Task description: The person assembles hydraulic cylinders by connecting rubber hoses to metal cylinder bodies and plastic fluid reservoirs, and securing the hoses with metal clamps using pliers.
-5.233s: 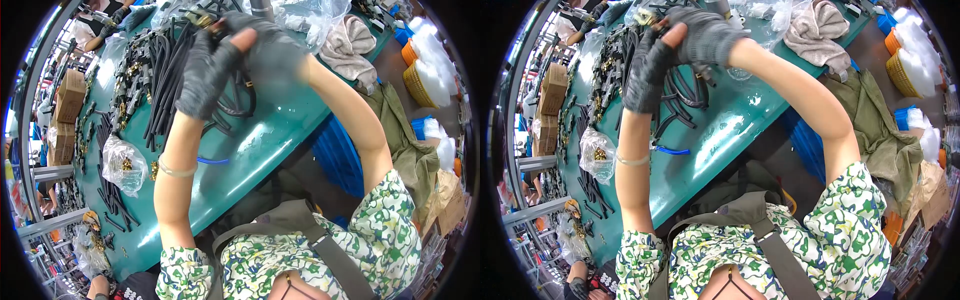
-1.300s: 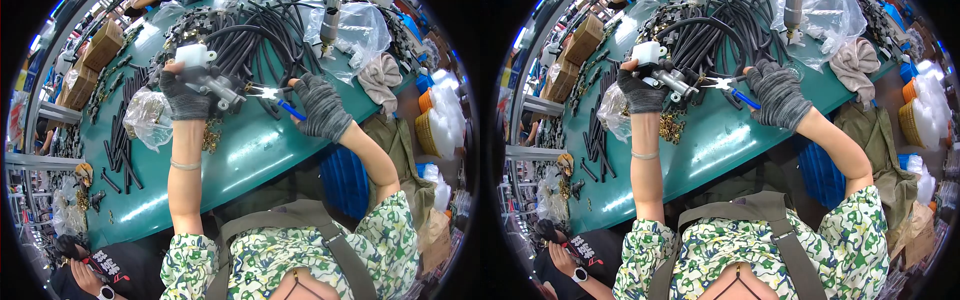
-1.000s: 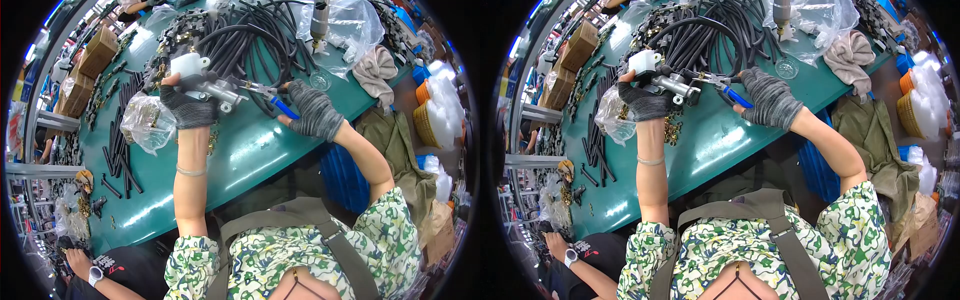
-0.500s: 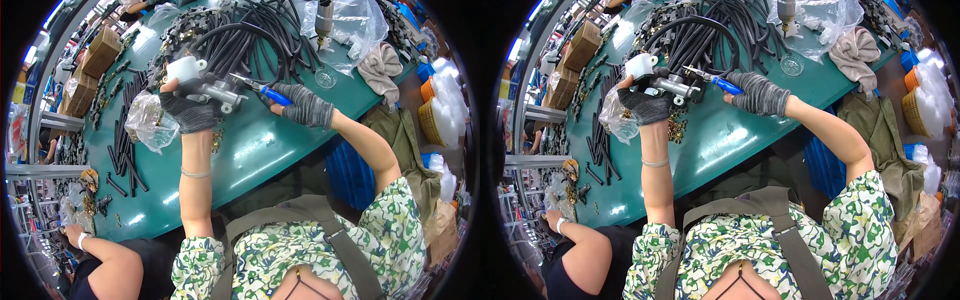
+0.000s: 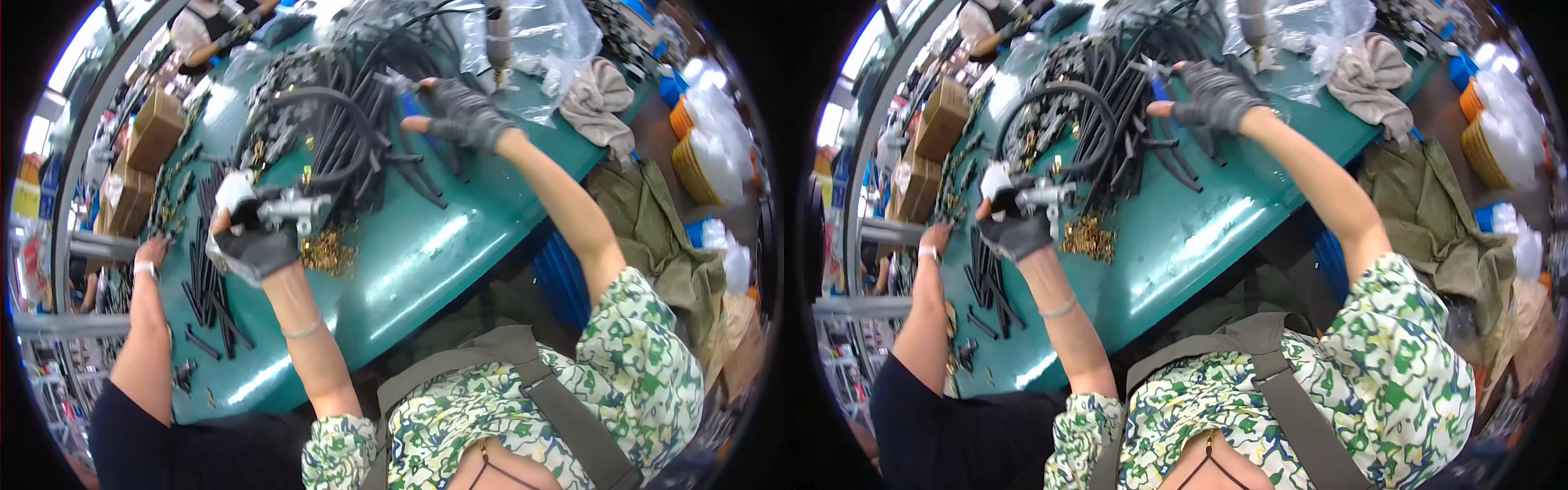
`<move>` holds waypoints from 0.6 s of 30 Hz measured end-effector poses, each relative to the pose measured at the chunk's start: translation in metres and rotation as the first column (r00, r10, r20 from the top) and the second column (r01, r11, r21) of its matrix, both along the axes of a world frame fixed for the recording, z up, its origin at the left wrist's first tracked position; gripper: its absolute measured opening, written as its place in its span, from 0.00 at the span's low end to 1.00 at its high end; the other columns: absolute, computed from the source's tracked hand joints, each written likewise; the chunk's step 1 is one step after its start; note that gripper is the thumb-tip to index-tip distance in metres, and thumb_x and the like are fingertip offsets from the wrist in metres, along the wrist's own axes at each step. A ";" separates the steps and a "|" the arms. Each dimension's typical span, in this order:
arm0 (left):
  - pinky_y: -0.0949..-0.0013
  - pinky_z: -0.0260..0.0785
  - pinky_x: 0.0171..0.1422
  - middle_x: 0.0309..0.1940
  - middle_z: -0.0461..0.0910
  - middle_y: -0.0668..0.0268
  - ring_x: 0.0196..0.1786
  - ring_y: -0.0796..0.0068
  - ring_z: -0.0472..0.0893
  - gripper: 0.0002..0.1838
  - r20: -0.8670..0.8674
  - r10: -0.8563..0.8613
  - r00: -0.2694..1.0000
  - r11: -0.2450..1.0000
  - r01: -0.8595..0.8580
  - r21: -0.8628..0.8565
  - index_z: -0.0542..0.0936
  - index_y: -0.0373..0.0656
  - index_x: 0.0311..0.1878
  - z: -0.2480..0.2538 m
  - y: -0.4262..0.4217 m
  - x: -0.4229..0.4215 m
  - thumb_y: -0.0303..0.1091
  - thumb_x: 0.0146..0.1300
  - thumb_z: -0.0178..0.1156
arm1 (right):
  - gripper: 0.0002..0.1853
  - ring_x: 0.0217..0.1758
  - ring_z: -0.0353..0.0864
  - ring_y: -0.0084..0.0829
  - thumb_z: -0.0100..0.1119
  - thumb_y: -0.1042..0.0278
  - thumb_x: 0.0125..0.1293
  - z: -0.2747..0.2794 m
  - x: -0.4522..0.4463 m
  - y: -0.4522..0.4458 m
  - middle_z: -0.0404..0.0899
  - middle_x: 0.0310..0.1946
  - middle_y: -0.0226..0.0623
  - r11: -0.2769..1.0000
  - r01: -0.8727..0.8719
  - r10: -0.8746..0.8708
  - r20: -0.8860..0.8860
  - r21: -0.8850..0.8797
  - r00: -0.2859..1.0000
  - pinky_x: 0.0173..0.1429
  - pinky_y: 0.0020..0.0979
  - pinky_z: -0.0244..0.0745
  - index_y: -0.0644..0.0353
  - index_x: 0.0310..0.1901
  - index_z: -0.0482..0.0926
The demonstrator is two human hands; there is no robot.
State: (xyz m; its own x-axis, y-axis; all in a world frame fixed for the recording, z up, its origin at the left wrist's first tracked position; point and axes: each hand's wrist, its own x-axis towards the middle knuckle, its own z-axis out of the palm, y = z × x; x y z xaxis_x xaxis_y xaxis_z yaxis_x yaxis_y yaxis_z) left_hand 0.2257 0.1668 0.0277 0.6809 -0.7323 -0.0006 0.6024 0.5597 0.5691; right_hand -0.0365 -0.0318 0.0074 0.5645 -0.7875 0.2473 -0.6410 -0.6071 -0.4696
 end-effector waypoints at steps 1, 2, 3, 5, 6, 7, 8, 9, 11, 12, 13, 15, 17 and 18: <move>0.53 0.71 0.41 0.29 0.78 0.59 0.30 0.58 0.78 0.19 0.002 -0.022 1.000 1.000 0.022 -0.015 0.75 0.39 0.40 0.000 0.000 -0.003 0.39 0.44 0.58 | 0.45 0.62 0.68 0.44 0.62 0.34 0.50 -0.008 0.004 -0.006 0.70 0.56 0.51 0.988 0.000 0.000 0.000 -0.156 1.000 0.66 0.37 0.61 0.63 0.62 0.65; 0.54 0.71 0.39 0.30 0.78 0.59 0.31 0.59 0.77 0.20 -0.019 -0.086 0.996 0.995 0.085 -0.044 0.75 0.39 0.42 0.004 0.003 -0.011 0.39 0.44 0.58 | 0.43 0.56 0.72 0.46 0.59 0.32 0.50 0.007 0.002 0.006 0.75 0.49 0.52 0.964 -0.019 0.063 0.160 -0.264 0.985 0.62 0.37 0.65 0.69 0.54 0.72; 0.56 0.71 0.38 0.31 0.78 0.60 0.31 0.60 0.77 0.21 -0.043 -0.157 0.987 0.985 0.154 -0.071 0.75 0.39 0.43 0.007 0.006 -0.020 0.38 0.44 0.58 | 0.36 0.50 0.76 0.44 0.63 0.40 0.51 0.010 -0.003 0.016 0.78 0.43 0.49 0.924 0.076 0.052 0.322 -0.374 0.945 0.56 0.37 0.70 0.67 0.50 0.74; 0.57 0.71 0.37 0.32 0.76 0.61 0.33 0.61 0.77 0.23 0.089 -0.324 0.942 0.923 0.336 -0.187 0.74 0.39 0.46 -0.017 -0.002 0.008 0.38 0.46 0.59 | 0.26 0.47 0.78 0.45 0.62 0.48 0.57 0.018 -0.020 0.043 0.78 0.41 0.49 0.977 0.005 0.100 0.475 -0.215 0.875 0.51 0.36 0.72 0.62 0.49 0.75; 0.58 0.70 0.37 0.31 0.76 0.61 0.33 0.62 0.76 0.23 0.033 -0.335 0.942 0.937 0.336 -0.095 0.74 0.39 0.47 -0.002 -0.003 -0.020 0.39 0.46 0.59 | 0.23 0.45 0.79 0.46 0.60 0.50 0.60 0.018 -0.030 0.055 0.79 0.39 0.49 0.994 -0.113 0.101 0.557 -0.012 0.825 0.50 0.36 0.72 0.61 0.48 0.75; 0.58 0.70 0.37 0.31 0.75 0.61 0.34 0.62 0.76 0.23 -0.017 -0.329 0.944 0.944 0.329 -0.001 0.74 0.39 0.47 0.013 -0.002 -0.045 0.40 0.47 0.59 | 0.22 0.44 0.79 0.44 0.58 0.51 0.62 0.013 -0.040 0.062 0.79 0.37 0.47 0.989 -0.136 0.080 0.540 0.066 0.838 0.49 0.35 0.72 0.61 0.49 0.75; 0.57 0.70 0.39 0.32 0.76 0.60 0.35 0.62 0.76 0.24 0.029 -0.426 0.904 0.904 0.426 -0.018 0.73 0.39 0.47 0.002 -0.013 -0.042 0.43 0.49 0.59 | 0.21 0.42 0.80 0.41 0.56 0.53 0.63 0.008 -0.050 0.068 0.79 0.35 0.45 0.975 -0.168 0.067 0.525 0.148 0.848 0.48 0.35 0.72 0.61 0.49 0.75; 0.57 0.69 0.39 0.33 0.76 0.60 0.36 0.62 0.76 0.25 -0.014 -0.465 0.885 0.885 0.465 -0.005 0.73 0.39 0.48 0.004 -0.023 -0.059 0.45 0.49 0.58 | 0.20 0.38 0.79 0.37 0.55 0.53 0.64 0.007 -0.061 0.072 0.79 0.33 0.42 0.948 -0.191 0.001 0.599 0.254 0.800 0.45 0.33 0.72 0.60 0.49 0.75; 0.55 0.69 0.41 0.33 0.76 0.59 0.36 0.62 0.76 0.27 -0.106 -0.582 0.806 0.810 0.586 0.005 0.73 0.38 0.49 0.016 -0.042 -0.103 0.47 0.49 0.57 | 0.18 0.31 0.77 0.28 0.54 0.55 0.66 0.004 -0.099 0.081 0.77 0.29 0.35 0.855 -0.282 -0.138 0.714 0.435 0.686 0.37 0.28 0.72 0.60 0.49 0.75; 0.57 0.70 0.41 0.36 0.77 0.58 0.38 0.62 0.77 0.28 -0.060 -0.619 0.783 0.784 0.620 0.004 0.73 0.38 0.50 0.008 -0.057 -0.117 0.47 0.49 0.57 | 0.17 0.27 0.72 0.21 0.52 0.56 0.67 0.000 -0.121 0.086 0.75 0.27 0.30 0.765 -0.336 -0.244 0.729 0.550 0.640 0.32 0.24 0.68 0.58 0.49 0.76; 0.56 0.70 0.41 0.36 0.77 0.57 0.37 0.61 0.77 0.28 -0.091 -0.645 0.758 0.761 0.649 0.012 0.73 0.38 0.50 0.002 -0.072 -0.135 0.47 0.48 0.57 | 0.15 0.23 0.67 0.15 0.51 0.57 0.67 -0.005 -0.145 0.092 0.73 0.25 0.26 0.654 -0.397 -0.350 0.722 0.644 0.597 0.27 0.21 0.64 0.57 0.48 0.77; 0.53 0.70 0.40 0.34 0.77 0.58 0.33 0.60 0.77 0.30 -0.163 -0.701 0.694 0.697 0.716 0.050 0.73 0.37 0.49 -0.001 -0.094 -0.186 0.47 0.45 0.58 | 0.14 0.19 0.60 0.12 0.49 0.59 0.69 0.010 -0.182 0.117 0.66 0.23 0.21 0.630 -0.232 -0.545 0.635 0.741 0.547 0.22 0.17 0.56 0.57 0.49 0.76; 0.53 0.71 0.41 0.34 0.78 0.59 0.33 0.60 0.77 0.29 -0.210 -0.740 0.639 0.651 0.759 0.017 0.74 0.38 0.50 -0.011 -0.114 -0.230 0.46 0.45 0.58 | 0.14 0.19 0.62 0.12 0.49 0.58 0.69 -0.022 -0.218 0.120 0.67 0.23 0.21 0.751 -0.202 -0.488 0.735 0.628 0.470 0.22 0.17 0.56 0.59 0.46 0.76; 0.54 0.71 0.41 0.36 0.78 0.60 0.33 0.60 0.77 0.29 -0.148 -0.744 0.652 0.647 0.758 0.087 0.74 0.39 0.50 0.001 -0.127 -0.257 0.46 0.45 0.58 | 0.13 0.22 0.65 0.15 0.48 0.59 0.69 -0.044 -0.242 0.098 0.69 0.24 0.22 0.922 0.054 -0.347 0.757 0.383 0.553 0.24 0.20 0.60 0.59 0.45 0.76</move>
State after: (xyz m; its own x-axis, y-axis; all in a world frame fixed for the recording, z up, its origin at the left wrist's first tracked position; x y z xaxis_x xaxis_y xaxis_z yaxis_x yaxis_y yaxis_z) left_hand -0.0309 0.0397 0.0282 -0.1109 -0.9801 -0.1646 0.8345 -0.1818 0.5201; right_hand -0.2789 0.0665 -0.0367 0.0641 -0.9643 0.2571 0.0026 -0.2575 -0.9663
